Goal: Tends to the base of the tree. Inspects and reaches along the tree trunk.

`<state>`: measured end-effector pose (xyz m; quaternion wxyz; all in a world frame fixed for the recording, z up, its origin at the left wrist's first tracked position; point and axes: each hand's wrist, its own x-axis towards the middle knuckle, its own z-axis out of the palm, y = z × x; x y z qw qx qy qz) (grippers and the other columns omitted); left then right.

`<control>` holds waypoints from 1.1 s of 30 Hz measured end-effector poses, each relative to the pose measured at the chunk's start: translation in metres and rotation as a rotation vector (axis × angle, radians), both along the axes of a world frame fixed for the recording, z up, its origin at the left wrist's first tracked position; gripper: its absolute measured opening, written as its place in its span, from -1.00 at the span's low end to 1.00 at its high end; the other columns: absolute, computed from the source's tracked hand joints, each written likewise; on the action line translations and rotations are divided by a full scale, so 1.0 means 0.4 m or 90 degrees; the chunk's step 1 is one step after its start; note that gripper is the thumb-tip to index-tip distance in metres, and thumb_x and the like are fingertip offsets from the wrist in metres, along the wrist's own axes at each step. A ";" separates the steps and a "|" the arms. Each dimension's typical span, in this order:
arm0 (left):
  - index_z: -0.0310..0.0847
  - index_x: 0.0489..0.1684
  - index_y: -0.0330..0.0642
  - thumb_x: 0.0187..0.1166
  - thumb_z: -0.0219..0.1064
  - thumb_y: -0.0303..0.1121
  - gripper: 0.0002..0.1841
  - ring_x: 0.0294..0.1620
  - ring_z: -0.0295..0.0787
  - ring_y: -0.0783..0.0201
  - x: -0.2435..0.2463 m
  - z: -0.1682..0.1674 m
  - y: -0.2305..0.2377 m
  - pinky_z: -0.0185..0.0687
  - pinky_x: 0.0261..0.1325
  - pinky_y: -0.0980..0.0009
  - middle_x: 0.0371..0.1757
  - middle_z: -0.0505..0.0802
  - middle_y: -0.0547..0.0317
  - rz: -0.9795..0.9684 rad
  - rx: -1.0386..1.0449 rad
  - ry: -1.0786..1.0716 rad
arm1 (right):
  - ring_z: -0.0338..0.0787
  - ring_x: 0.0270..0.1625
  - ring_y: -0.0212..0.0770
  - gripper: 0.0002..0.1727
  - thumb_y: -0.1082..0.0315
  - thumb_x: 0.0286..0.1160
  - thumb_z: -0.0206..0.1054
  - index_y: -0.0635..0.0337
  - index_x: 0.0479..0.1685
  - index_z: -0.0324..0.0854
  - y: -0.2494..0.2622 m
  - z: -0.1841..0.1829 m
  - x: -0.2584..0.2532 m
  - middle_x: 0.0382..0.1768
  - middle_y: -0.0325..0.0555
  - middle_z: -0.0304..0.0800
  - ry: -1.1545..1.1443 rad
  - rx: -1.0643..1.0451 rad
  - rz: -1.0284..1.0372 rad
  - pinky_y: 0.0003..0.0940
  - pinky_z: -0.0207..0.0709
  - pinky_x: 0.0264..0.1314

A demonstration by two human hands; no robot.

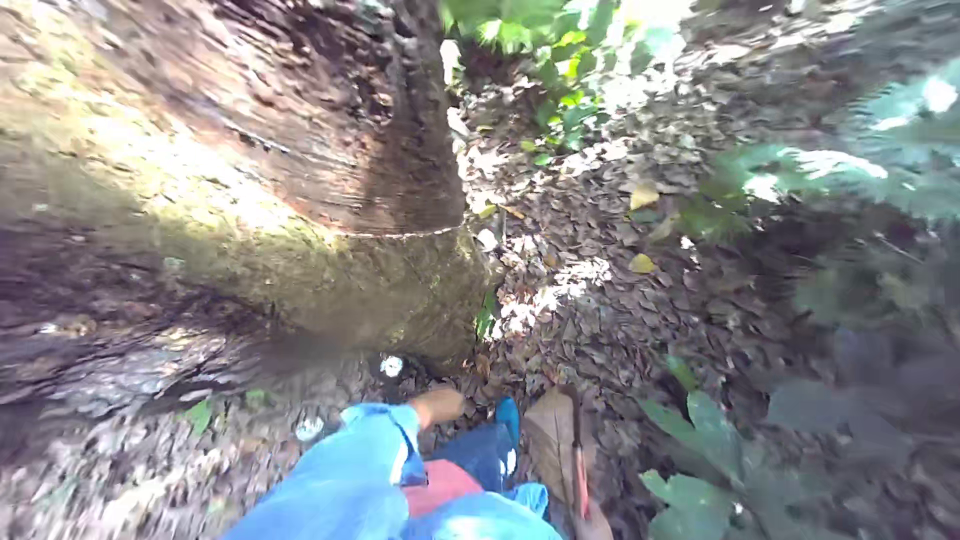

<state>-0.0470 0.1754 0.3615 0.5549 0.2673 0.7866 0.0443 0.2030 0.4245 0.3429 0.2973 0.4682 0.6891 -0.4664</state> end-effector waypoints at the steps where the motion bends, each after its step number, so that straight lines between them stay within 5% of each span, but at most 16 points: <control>1: 0.58 0.37 -0.41 0.90 -0.04 -0.22 -0.56 0.45 0.65 -0.38 -0.033 0.069 0.074 0.43 0.49 -0.37 0.32 0.75 -0.44 0.012 0.052 0.009 | 0.75 -0.18 0.06 -0.52 0.42 0.54 0.33 0.46 0.40 0.45 0.047 0.032 -0.074 -0.09 0.29 0.73 0.007 -0.016 0.072 0.07 0.62 -0.05; 6: 0.72 0.05 -0.44 0.70 0.28 -0.38 -0.75 0.30 0.76 -0.23 -0.148 0.317 0.288 0.42 0.56 -0.14 0.08 0.86 -0.30 0.042 0.444 0.243 | 0.79 -0.25 0.13 -0.54 0.41 0.49 0.37 0.50 0.32 0.51 0.168 0.164 -0.424 -0.19 0.31 0.76 0.217 -0.067 0.357 0.15 0.66 -0.07; 8: 0.74 0.02 -0.40 0.66 0.32 -0.37 -0.76 0.27 0.78 -0.22 -0.189 0.388 0.312 0.46 0.52 -0.13 0.06 0.86 -0.27 0.051 0.483 0.364 | 0.80 -0.29 0.05 -0.51 0.45 0.37 0.34 0.55 0.29 0.49 0.162 0.222 -0.529 -0.20 0.26 0.76 0.352 -0.115 0.428 0.07 0.70 -0.14; 11: 0.78 0.00 -0.34 0.67 0.31 -0.28 -0.73 0.21 0.82 -0.17 -0.238 0.463 0.297 0.47 0.45 -0.15 0.02 0.90 -0.20 0.134 0.420 0.522 | 0.83 -0.27 -0.11 -0.51 0.41 0.42 0.34 0.56 0.29 0.48 0.134 0.289 -0.670 -0.22 0.16 0.79 0.463 -0.189 0.504 -0.10 0.74 -0.12; 15: 0.80 -0.14 -0.33 0.66 0.30 -0.26 -0.72 0.13 0.83 -0.16 -0.284 0.551 0.282 0.38 0.51 -0.18 -0.13 0.89 -0.16 0.349 0.330 0.650 | 0.81 -0.37 -0.08 -0.56 0.30 0.46 0.31 0.57 0.13 0.59 0.124 0.327 -0.856 -0.37 0.14 0.79 0.634 -0.202 0.696 -0.09 0.72 -0.21; 18: 0.79 -0.40 -0.16 0.54 0.39 -0.20 -0.76 -0.19 0.88 0.02 -0.320 0.547 0.289 0.57 0.31 -0.02 -0.40 0.88 0.06 0.358 0.260 0.870 | 0.85 -0.31 -0.21 -0.52 0.23 0.53 0.27 0.54 0.18 0.58 0.100 0.315 -0.980 -0.31 0.07 0.84 0.778 -0.278 0.787 -0.23 0.75 -0.14; 23: 0.75 -0.58 -0.15 0.58 0.32 -0.14 -0.65 -0.37 0.87 0.07 -0.403 0.553 0.308 0.62 0.23 0.04 -0.56 0.84 0.09 0.446 0.044 1.028 | 0.87 -0.35 -0.13 -0.64 0.37 0.45 0.25 0.58 0.01 0.60 0.016 0.317 -1.186 -0.39 0.12 0.83 0.852 -0.438 0.923 -0.18 0.77 -0.19; 27: 0.61 -0.76 -0.09 0.63 0.21 -0.12 -0.55 -0.53 0.73 0.12 -0.461 0.564 0.266 0.59 0.03 0.20 -0.71 0.71 0.16 0.411 -0.077 1.171 | 0.93 -0.18 -0.02 -0.64 0.32 0.45 0.27 0.56 -0.09 0.68 -0.090 0.327 -1.237 -0.30 0.21 0.87 0.940 -0.495 0.908 -0.15 0.77 0.00; 30: 0.61 -0.77 -0.12 0.61 0.23 -0.17 -0.56 -0.58 0.72 0.13 -0.481 0.559 0.213 0.61 -0.09 0.21 -0.73 0.70 0.15 0.389 -0.123 1.187 | 0.92 0.02 0.07 -0.67 0.38 0.42 0.28 0.57 -0.09 0.72 -0.179 0.324 -1.222 -0.16 0.30 0.89 0.959 -0.547 0.867 -0.09 0.71 0.22; 33: 0.62 -0.76 -0.13 0.61 0.26 -0.19 -0.58 -0.61 0.70 0.16 -0.461 0.522 0.159 0.58 -0.22 0.25 -0.75 0.68 0.15 0.324 -0.176 1.164 | 0.90 0.03 0.20 -0.68 0.43 0.37 0.31 0.61 -0.09 0.73 -0.239 0.299 -1.176 -0.13 0.37 0.87 0.924 -0.551 0.882 0.04 0.69 0.23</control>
